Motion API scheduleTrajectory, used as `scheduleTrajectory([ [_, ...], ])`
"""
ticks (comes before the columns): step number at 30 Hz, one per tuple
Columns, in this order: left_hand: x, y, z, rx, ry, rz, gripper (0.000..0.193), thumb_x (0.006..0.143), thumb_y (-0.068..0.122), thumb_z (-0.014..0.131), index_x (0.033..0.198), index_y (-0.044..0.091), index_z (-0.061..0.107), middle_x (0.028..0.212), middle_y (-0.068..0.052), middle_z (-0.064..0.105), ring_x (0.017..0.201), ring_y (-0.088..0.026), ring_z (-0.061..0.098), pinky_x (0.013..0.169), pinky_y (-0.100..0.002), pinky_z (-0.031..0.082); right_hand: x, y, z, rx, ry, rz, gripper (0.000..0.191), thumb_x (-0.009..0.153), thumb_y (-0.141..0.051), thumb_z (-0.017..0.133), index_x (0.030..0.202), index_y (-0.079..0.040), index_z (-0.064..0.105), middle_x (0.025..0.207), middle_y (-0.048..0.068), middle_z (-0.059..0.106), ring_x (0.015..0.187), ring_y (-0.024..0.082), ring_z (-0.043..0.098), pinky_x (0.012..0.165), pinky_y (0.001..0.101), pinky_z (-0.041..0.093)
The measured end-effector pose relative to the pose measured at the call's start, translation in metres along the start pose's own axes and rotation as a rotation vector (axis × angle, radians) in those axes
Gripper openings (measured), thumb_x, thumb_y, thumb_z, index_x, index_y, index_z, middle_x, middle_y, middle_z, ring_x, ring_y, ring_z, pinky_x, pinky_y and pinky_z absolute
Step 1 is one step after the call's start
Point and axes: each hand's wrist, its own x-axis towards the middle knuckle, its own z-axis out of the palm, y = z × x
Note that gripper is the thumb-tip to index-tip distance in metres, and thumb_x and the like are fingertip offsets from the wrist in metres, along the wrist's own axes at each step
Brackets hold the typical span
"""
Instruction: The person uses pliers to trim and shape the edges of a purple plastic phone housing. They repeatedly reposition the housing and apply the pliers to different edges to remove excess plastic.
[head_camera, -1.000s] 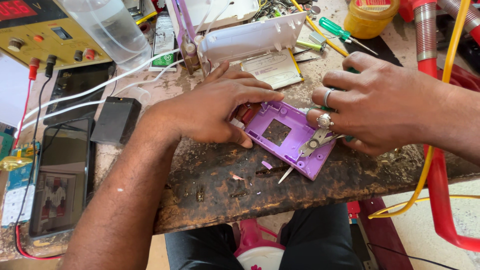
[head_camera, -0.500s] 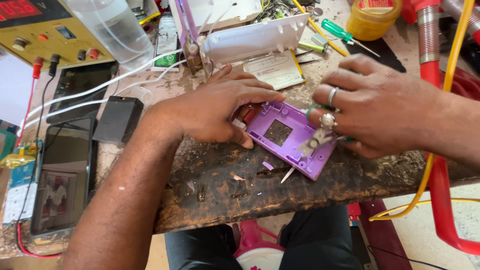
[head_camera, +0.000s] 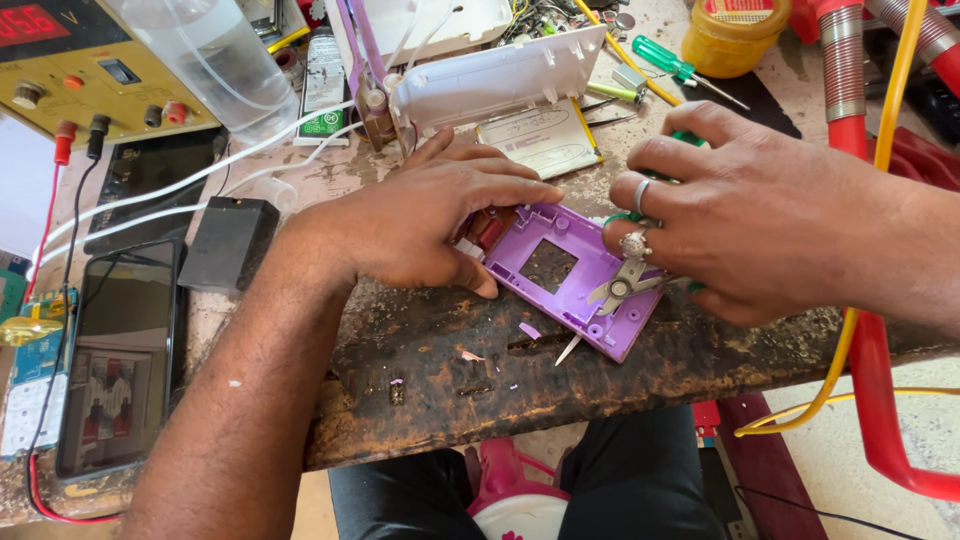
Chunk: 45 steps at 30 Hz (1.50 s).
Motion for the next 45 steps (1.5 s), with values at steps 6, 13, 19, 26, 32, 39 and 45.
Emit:
scheduleTrajectory([
  [6,0.000,0.002,0.000,0.006,0.002,-0.019,0.098,0.057,0.023,0.094,0.145,0.028,0.052,0.145,-0.001,0.055,0.145,-0.025,0.036,0.122,-0.061,-0.001,0.001,-0.003,0.002,-0.027,0.009,-0.048,0.041,0.063,-0.038,0.074,0.101,-0.022,0.075,0.127,0.002,0.061,0.124,0.024,0.051,0.104,0.0494,0.037],
  [13,0.001,0.003,0.000,0.015,-0.019,-0.057,0.105,0.056,0.024,0.094,0.151,0.032,0.050,0.151,0.001,0.054,0.145,-0.023,0.035,0.123,-0.060,-0.003,0.003,0.000,0.000,0.036,-0.017,-0.060,0.029,0.061,-0.037,0.076,0.086,-0.022,0.076,0.121,0.000,0.062,0.122,0.023,0.052,0.098,0.0456,0.038],
  [19,0.001,0.004,-0.001,0.023,-0.011,-0.048,0.104,0.056,0.025,0.095,0.150,0.032,0.051,0.151,0.001,0.054,0.146,-0.024,0.035,0.123,-0.059,-0.002,0.004,0.001,-0.005,0.058,-0.131,-0.045,0.031,0.063,-0.042,0.080,0.088,-0.024,0.075,0.122,-0.002,0.060,0.123,0.021,0.050,0.098,0.0437,0.039],
  [26,0.001,0.004,-0.002,0.018,-0.016,-0.042,0.104,0.056,0.024,0.095,0.150,0.031,0.051,0.151,0.000,0.054,0.145,-0.024,0.035,0.123,-0.059,-0.002,0.004,-0.002,-0.006,-0.003,-0.135,-0.013,0.042,0.062,-0.050,0.082,0.095,-0.025,0.075,0.127,-0.002,0.058,0.125,0.020,0.050,0.099,0.0444,0.038],
  [32,0.001,0.003,-0.001,0.009,-0.012,-0.030,0.104,0.056,0.023,0.094,0.150,0.030,0.051,0.146,0.000,0.055,0.145,-0.025,0.036,0.122,-0.060,-0.003,0.005,-0.003,-0.008,-0.019,-0.195,-0.006,0.043,0.063,-0.053,0.083,0.097,-0.026,0.074,0.130,-0.003,0.056,0.127,0.020,0.048,0.101,0.0439,0.037],
  [39,0.002,0.002,0.000,0.000,-0.018,-0.053,0.105,0.055,0.024,0.095,0.150,0.031,0.050,0.151,0.000,0.054,0.145,-0.024,0.036,0.123,-0.060,-0.003,0.001,-0.002,0.001,0.038,0.048,-0.027,0.042,0.055,-0.038,0.081,0.094,-0.022,0.076,0.119,0.000,0.064,0.114,0.023,0.058,0.092,0.0431,0.044],
  [45,0.000,-0.007,0.003,0.004,0.021,-0.023,0.104,0.057,0.034,0.094,0.151,0.026,0.050,0.146,-0.004,0.054,0.145,-0.027,0.035,0.122,-0.060,0.000,-0.014,0.005,0.011,0.135,0.121,0.107,0.060,0.056,-0.039,0.082,0.112,-0.020,0.074,0.111,0.003,0.068,0.107,0.025,0.064,0.084,0.0430,0.051],
])
